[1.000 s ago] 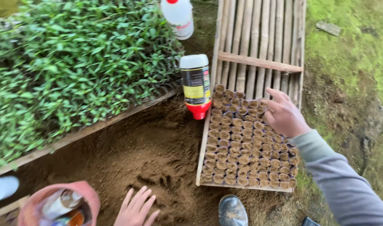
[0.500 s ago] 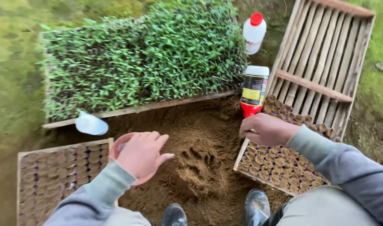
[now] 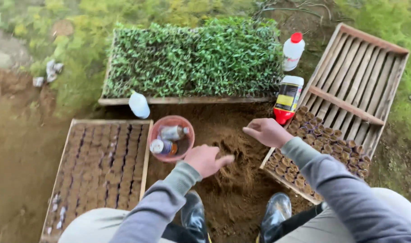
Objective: The person fills small plastic seedling pots with soil from a pile on the ground. They open a small packet, place a seed inside each pot, cover it with soil, and then place the filled pots into a wooden tray.
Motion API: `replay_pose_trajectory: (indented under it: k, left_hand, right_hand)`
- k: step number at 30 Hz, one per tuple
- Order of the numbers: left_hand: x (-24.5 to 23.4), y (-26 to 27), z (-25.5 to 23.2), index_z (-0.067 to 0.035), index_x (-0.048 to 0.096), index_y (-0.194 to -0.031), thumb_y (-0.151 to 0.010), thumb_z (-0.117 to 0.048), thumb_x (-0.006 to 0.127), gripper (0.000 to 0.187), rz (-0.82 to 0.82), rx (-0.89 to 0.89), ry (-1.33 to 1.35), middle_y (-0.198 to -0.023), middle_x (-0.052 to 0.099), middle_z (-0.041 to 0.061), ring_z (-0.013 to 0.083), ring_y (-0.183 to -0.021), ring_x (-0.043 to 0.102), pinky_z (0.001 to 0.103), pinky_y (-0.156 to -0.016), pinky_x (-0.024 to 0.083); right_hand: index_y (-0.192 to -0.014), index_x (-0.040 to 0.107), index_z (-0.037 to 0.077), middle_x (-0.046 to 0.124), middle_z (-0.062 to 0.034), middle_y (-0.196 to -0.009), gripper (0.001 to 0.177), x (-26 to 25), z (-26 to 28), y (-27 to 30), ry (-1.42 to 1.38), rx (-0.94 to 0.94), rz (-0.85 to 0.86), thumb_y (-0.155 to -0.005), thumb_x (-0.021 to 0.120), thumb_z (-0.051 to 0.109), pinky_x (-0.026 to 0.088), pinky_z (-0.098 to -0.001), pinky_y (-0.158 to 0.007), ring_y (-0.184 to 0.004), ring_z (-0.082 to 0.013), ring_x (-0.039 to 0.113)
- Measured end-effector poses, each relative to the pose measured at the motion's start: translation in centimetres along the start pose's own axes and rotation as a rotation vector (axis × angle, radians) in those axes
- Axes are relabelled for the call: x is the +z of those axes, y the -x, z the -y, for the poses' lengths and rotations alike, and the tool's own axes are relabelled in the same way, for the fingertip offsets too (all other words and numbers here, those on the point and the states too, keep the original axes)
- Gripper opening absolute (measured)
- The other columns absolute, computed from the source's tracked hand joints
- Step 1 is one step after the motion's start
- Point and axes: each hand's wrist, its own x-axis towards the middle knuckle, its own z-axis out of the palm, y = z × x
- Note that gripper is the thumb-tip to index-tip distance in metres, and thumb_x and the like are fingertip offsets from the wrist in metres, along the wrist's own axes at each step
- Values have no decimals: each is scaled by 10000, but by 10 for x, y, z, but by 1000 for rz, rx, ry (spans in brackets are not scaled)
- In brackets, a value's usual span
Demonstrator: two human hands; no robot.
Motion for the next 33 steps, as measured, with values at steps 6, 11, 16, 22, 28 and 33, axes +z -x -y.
replay_pose_trajectory:
  k: [6,11,16,22,28,33]
  left_hand:
    - [120,-60,44,-146,726,-1045,-1018,-474,454,427,-525,-126,510,-963,758,150,355,-1017,717,486,-870,581]
    - [203,-81,69,-194,188,-1624,-908,-338,696,889,-319,-411,817,-1556,301,146,363,-1444,410,482,-1185,422]
    - [256,-107,80,-189,179,-1617,-939,-514,628,876,-294,-568,776,-1599,203,143,381,-1465,325,494,-1168,418]
    - [246,-110,60,-224,69,-1649,-915,-669,626,1023,-334,-634,927,-1690,-33,169,433,-1538,92,561,-1237,275]
    - [232,-127,58,-304,3,-1659,-836,-899,539,1148,-260,-718,1076,-1689,-51,145,430,-1528,75,540,-1256,209]
    - [251,-162,64,-310,39,-1656,-781,-962,543,1202,-198,-775,1166,-1673,-27,157,434,-1513,120,533,-1259,194]
  right_hand:
    - [-1557,313,279,691,-287,-1135,887,98,-13,16,-155,-52,1,-774,698,122,526,-601,-1023,-1151,-482,642]
    - [-1474,532,79,601,-286,-1324,691,211,-81,40,-606,213,-236,-793,635,42,486,-532,-1092,-1270,-425,582]
    - [-1519,478,233,529,-129,-1487,662,307,-175,26,-535,636,-304,-877,640,216,405,-476,-1177,-1395,-324,490]
    - [-1590,329,132,413,-228,-1522,753,374,-173,5,-276,785,-493,-920,568,377,308,-487,-1193,-1390,-408,457]
    - [-1587,352,120,299,-213,-1574,805,390,-135,-14,-309,890,-445,-954,568,569,260,-480,-1193,-1420,-426,366]
    - [-1582,395,174,247,-189,-1599,775,381,-118,-44,-481,971,-293,-968,525,628,311,-487,-1172,-1406,-473,363]
